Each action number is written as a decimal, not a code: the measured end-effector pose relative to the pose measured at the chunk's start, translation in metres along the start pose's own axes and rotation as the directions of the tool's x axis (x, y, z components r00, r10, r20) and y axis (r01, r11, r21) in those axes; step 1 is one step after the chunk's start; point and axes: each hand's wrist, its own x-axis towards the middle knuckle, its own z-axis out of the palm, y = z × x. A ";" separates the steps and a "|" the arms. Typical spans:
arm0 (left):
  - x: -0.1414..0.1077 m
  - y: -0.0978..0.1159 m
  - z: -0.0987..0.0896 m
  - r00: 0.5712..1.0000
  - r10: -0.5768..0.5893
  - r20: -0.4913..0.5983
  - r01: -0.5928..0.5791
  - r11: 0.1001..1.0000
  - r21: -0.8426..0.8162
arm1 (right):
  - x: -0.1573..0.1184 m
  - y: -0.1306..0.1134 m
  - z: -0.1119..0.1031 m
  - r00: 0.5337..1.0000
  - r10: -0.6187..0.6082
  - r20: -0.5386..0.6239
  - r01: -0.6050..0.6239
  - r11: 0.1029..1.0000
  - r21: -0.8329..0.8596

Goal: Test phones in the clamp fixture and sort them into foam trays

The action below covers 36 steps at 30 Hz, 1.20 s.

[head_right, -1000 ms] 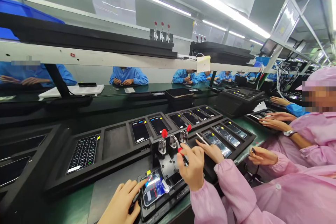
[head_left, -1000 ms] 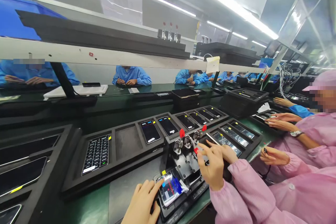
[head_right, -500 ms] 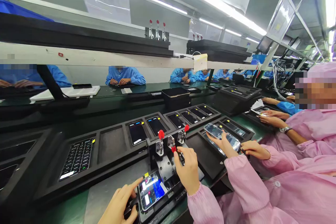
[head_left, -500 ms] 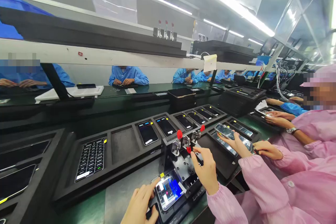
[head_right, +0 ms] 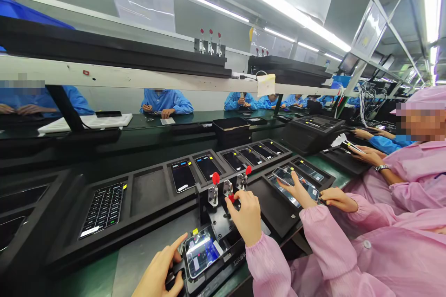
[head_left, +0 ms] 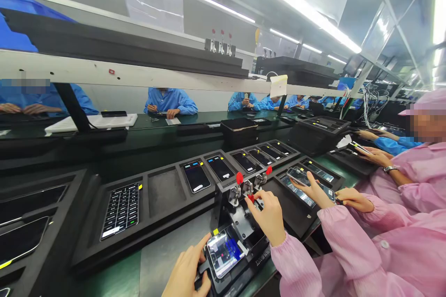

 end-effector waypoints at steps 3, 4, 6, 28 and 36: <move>0.000 -0.001 0.000 1.000 0.001 -0.021 -0.001 1.000 -0.002 | 0.000 -0.002 0.002 1.000 0.018 0.019 -0.018 1.000 -0.009; 0.000 -0.002 0.000 1.000 0.012 -0.005 -0.012 1.000 0.000 | 0.000 -0.002 0.002 0.999 0.025 0.022 -0.025 1.000 -0.009; 0.000 -0.002 0.000 1.000 0.016 0.019 -0.017 1.000 0.007 | -0.001 -0.003 0.003 0.999 0.032 0.030 -0.032 0.999 -0.005; 0.001 0.005 -0.007 0.995 -0.033 0.098 0.028 0.998 0.047 | 0.000 -0.002 0.003 0.992 0.068 0.107 -0.075 0.996 0.057; 0.001 0.003 -0.006 0.998 0.012 0.069 -0.019 0.996 0.091 | 0.001 -0.002 0.003 0.989 0.081 0.121 -0.089 0.994 0.060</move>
